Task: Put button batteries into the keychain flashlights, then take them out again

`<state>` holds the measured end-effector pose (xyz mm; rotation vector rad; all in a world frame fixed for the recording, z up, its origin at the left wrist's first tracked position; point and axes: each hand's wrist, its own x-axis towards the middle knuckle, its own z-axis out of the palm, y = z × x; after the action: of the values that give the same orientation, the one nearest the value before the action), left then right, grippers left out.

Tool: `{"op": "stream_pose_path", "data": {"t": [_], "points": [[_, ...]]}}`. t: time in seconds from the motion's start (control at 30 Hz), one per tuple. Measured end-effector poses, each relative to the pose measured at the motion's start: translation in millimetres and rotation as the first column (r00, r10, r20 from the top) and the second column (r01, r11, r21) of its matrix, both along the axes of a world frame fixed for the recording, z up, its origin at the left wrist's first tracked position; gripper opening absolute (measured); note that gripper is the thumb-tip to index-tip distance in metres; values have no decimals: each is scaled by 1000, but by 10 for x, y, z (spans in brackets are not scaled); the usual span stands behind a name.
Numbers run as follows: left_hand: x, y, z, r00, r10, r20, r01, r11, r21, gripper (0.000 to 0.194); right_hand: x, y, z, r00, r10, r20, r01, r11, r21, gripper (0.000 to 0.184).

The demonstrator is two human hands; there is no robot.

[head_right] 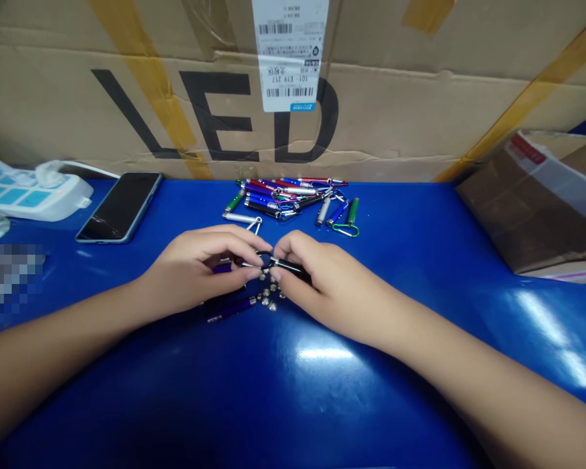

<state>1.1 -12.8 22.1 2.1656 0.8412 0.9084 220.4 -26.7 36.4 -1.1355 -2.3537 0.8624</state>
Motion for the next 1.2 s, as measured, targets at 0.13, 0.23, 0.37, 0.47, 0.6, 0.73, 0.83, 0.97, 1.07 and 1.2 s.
{"op": "stream_pose_path", "data": {"t": [0.13, 0.23, 0.37, 0.47, 0.6, 0.73, 0.83, 0.97, 1.07, 1.2], "points": [[-9, -21, 41, 993, 10, -117, -29, 987, -161, 27, -9, -13, 39, 998, -20, 64, 14, 995, 98, 11], [-18, -15, 87, 958, -52, -281, 56, 998, 6, 32, -14, -23, 59, 998, 1, 67, -6, 997, 76, 10], [9, -27, 118, 774, 29, -632, 127, 971, 201, 20, -30, -51, 68, 995, 15, 96, -18, 999, 33, 11], [34, -56, 112, 641, 129, -757, 133, 952, 275, 23, -60, -84, 57, 992, 22, 120, -25, 999, 21, 11], [51, -104, 92, 599, 255, -759, 95, 918, 384, 26, -147, -175, -6, 995, -55, 86, 53, 998, 25, 11], [106, -169, 89, 575, 340, -744, 12, 906, 423, 25, -259, -311, -146, 980, -188, 63, 176, 971, 165, 35], [160, -226, 112, 566, 306, -766, -38, 937, 347, 24, -280, -361, -249, 956, -232, 182, 140, 901, 410, 61], [171, -268, 133, 686, 180, -705, -116, 984, 138, 22, -177, -284, -251, 928, -200, 314, -42, 781, 623, 70], [137, -273, 121, 867, 37, -496, -87, 993, -77, 25, -81, -179, -140, 901, -124, 417, -222, 692, 687, 62], [135, -275, 176, 952, 50, -303, -125, 964, -233, 34, -33, -181, 22, 851, 55, 522, -452, 584, 674, 52]]}}
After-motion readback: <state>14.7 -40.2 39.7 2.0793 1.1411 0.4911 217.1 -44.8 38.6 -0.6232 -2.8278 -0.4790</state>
